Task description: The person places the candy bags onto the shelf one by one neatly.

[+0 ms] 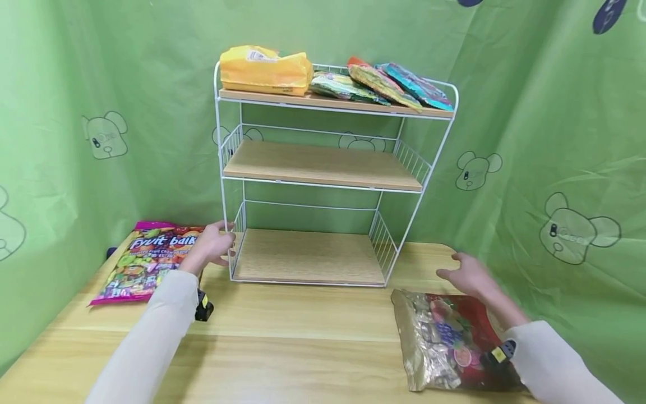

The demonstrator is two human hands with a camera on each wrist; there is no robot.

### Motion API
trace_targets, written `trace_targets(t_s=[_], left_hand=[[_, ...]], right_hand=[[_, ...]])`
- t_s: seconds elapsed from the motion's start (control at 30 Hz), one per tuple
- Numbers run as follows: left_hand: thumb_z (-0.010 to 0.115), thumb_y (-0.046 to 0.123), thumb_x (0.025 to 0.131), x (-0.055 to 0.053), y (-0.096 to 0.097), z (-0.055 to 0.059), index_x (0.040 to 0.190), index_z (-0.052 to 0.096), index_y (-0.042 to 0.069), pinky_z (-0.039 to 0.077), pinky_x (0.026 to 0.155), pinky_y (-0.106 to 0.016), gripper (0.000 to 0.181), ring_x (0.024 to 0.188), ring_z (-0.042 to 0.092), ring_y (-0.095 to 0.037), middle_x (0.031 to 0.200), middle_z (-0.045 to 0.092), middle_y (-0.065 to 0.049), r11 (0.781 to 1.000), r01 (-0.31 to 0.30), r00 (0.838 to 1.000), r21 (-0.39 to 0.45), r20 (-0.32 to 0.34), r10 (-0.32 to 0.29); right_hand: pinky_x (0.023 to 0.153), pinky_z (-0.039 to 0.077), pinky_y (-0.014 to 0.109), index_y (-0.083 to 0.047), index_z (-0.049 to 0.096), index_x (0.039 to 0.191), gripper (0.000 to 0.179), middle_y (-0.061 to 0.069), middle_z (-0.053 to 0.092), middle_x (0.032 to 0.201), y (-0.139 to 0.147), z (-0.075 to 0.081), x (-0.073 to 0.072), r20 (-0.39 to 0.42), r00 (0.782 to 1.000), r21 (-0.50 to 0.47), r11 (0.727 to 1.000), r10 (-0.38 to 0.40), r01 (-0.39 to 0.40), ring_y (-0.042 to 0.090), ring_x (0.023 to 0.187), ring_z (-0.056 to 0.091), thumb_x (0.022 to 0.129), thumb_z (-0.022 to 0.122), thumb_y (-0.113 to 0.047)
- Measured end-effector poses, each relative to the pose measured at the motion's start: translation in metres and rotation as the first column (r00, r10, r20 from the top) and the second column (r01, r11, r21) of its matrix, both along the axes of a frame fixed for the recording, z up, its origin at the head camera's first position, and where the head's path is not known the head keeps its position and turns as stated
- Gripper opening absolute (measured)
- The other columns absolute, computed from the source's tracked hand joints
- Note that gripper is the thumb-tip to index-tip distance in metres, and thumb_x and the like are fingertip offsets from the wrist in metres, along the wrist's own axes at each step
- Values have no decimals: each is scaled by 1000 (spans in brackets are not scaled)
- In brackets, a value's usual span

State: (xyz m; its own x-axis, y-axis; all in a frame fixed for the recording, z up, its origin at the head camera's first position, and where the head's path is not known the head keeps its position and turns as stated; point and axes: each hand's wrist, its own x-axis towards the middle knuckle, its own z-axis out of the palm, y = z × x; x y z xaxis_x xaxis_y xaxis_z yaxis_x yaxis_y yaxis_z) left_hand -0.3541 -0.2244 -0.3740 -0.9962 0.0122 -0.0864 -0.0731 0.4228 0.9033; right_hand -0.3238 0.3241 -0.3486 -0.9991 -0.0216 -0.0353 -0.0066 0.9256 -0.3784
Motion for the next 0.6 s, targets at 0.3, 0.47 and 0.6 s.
trace_targets(t_s=[0.3, 0.47, 0.6], left_hand=[[40, 12, 103, -1, -1, 1, 160, 21, 1, 61, 86, -48, 61, 120, 60, -47, 135, 49, -30, 1000, 2, 1000, 15, 24, -2], [40, 13, 103, -1, -1, 1, 160, 21, 2, 61, 86, -48, 61, 122, 59, -48, 138, 48, -30, 1000, 8, 1000, 16, 19, -8], [41, 12, 102, -1, -1, 0, 159, 23, 2, 61, 86, -50, 61, 121, 59, -49, 138, 48, -31, 1000, 3, 1000, 23, 17, -3]], right_hand=[[102, 40, 71, 29, 26, 140, 90, 52, 34, 137, 42, -13, 3, 73, 994, 61, 996, -76, 71, 68, 122, 39, 94, 63, -40], [88, 51, 65, 25, 43, 121, 74, 42, 56, 108, 57, -22, 4, 109, 993, 52, 998, -47, 42, 58, 102, 57, 91, 68, -38], [84, 53, 62, 25, 45, 120, 72, 38, 58, 102, 66, -31, 5, 125, 992, 45, 999, -7, 2, 53, 97, 60, 92, 69, -37]])
